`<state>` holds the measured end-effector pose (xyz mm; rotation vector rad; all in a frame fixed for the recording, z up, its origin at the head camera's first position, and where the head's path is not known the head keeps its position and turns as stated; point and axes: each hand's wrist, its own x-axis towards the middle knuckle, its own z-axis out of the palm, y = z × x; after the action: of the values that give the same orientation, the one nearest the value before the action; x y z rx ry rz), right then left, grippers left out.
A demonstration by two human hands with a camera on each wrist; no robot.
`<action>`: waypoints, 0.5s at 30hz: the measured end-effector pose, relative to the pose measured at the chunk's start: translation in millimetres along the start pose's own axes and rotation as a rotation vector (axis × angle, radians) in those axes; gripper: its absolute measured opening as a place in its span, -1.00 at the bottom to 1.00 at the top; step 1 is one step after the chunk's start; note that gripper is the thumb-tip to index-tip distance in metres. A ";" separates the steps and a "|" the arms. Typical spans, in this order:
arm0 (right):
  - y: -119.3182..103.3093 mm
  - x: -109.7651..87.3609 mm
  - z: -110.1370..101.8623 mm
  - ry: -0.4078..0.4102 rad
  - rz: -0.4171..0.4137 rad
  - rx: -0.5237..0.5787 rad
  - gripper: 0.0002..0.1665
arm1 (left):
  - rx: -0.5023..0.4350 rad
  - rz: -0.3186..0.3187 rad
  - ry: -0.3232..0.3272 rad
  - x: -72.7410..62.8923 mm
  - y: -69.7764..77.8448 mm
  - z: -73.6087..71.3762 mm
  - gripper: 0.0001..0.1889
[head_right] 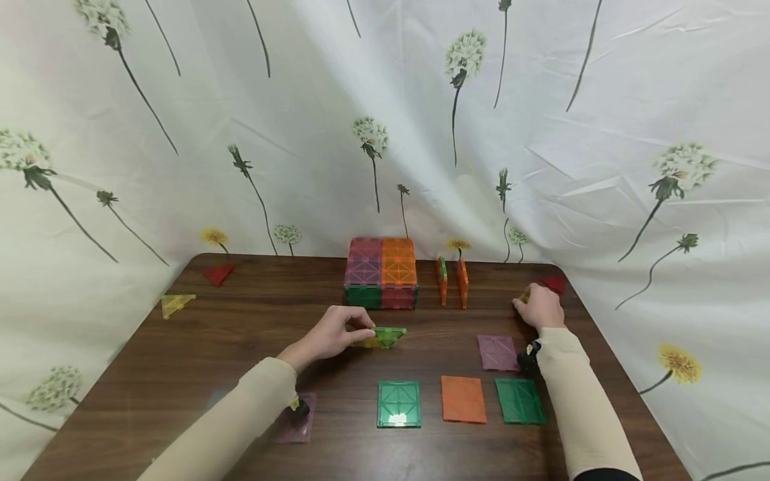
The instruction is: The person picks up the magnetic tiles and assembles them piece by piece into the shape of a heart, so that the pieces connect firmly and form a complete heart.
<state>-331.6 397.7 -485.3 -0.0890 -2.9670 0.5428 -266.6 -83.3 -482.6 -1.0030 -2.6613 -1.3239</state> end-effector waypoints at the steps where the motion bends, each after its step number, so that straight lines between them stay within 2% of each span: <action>1: -0.9 -0.6 -1.1 -0.003 0.006 0.007 -0.43 | 0.000 0.000 0.000 0.0 0.0 0.1 -0.89; 5: -4.5 -4.3 -5.0 0.002 0.022 0.057 -0.31 | 0.000 0.003 -0.001 -0.1 -0.5 0.0 -0.90; 10: -4.4 -9.1 -8.6 0.043 -0.006 0.113 -0.16 | -0.003 0.012 -0.002 0.4 -0.8 -0.3 -0.91; 12: -2.6 -10.6 -10.2 0.054 -0.026 0.102 -0.24 | -0.004 0.012 0.000 0.6 -1.2 -0.3 -0.92; 15: -0.8 -14.4 -13.3 0.041 -0.044 0.072 -0.53 | -0.007 0.008 -0.002 0.7 -1.8 -0.2 -0.92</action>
<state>-315.5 400.4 -474.2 -0.0273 -2.8991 0.6329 -268.2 -83.9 -483.5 -1.0159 -2.6526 -1.3328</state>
